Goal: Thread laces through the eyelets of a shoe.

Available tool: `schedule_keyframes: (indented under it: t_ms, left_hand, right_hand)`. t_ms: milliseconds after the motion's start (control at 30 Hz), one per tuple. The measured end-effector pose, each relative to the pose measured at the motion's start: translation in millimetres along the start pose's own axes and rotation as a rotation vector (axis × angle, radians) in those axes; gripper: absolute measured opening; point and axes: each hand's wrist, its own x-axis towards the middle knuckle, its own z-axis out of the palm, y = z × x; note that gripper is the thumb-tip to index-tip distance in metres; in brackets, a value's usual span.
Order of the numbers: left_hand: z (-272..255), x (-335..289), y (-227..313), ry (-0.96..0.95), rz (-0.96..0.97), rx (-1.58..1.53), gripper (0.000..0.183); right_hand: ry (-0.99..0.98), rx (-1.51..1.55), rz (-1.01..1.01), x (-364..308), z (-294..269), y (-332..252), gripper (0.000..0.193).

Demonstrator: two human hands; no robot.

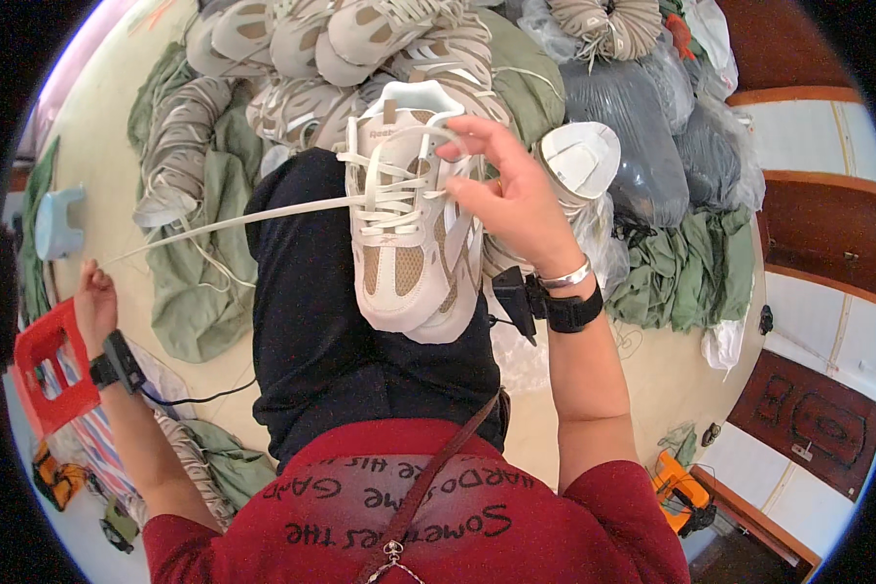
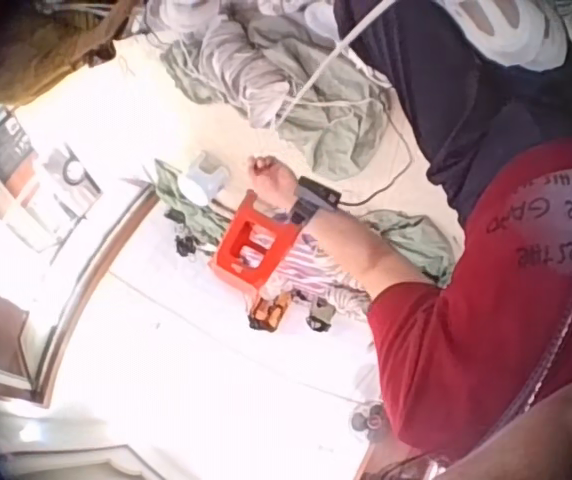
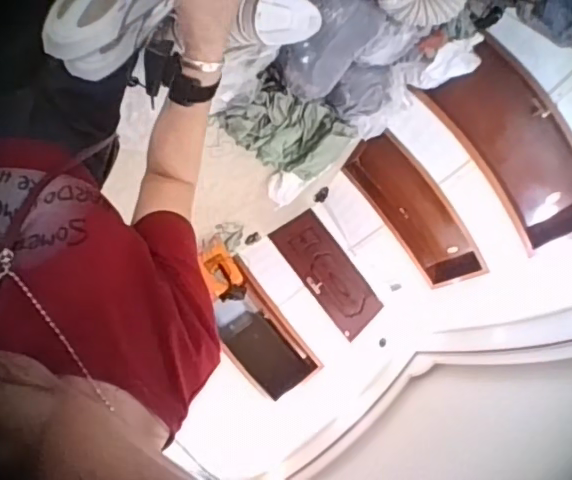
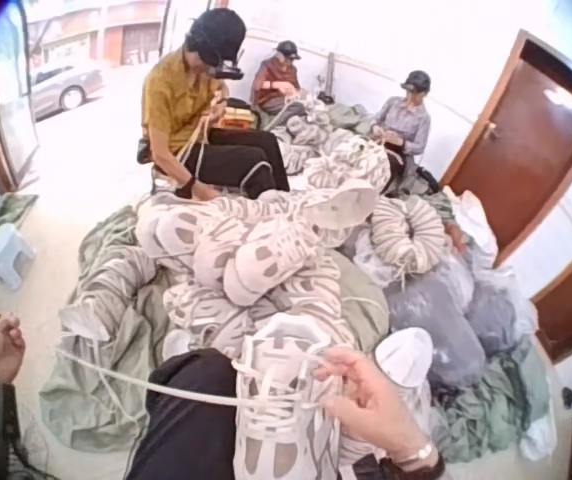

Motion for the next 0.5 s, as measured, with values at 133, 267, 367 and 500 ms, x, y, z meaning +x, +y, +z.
schedule_keyframes:
  t_ms: [133,267,367,500]
  left_hand:
    - [-232.0,46.4,94.0,0.177,-0.074,0.147,0.006]
    - [-311.3,54.2,133.5,0.398,0.214,0.721,0.025]
    - [-346.7,25.9,163.8,0.319,0.017,0.886,0.043]
    - [-322.2,19.7,246.5,0.45,0.122,0.792,0.036]
  right_hand:
    - [-0.13,-0.227,-0.125,13.8,14.0,6.0,0.055]
    - [-0.063,-0.194,-0.075,4.4,4.7,3.4,0.056]
    - [-0.069,-0.229,-0.063,5.2,6.1,3.9,0.054]
    - [-0.122,-0.228,-0.152,9.7,4.4,15.1,0.05]
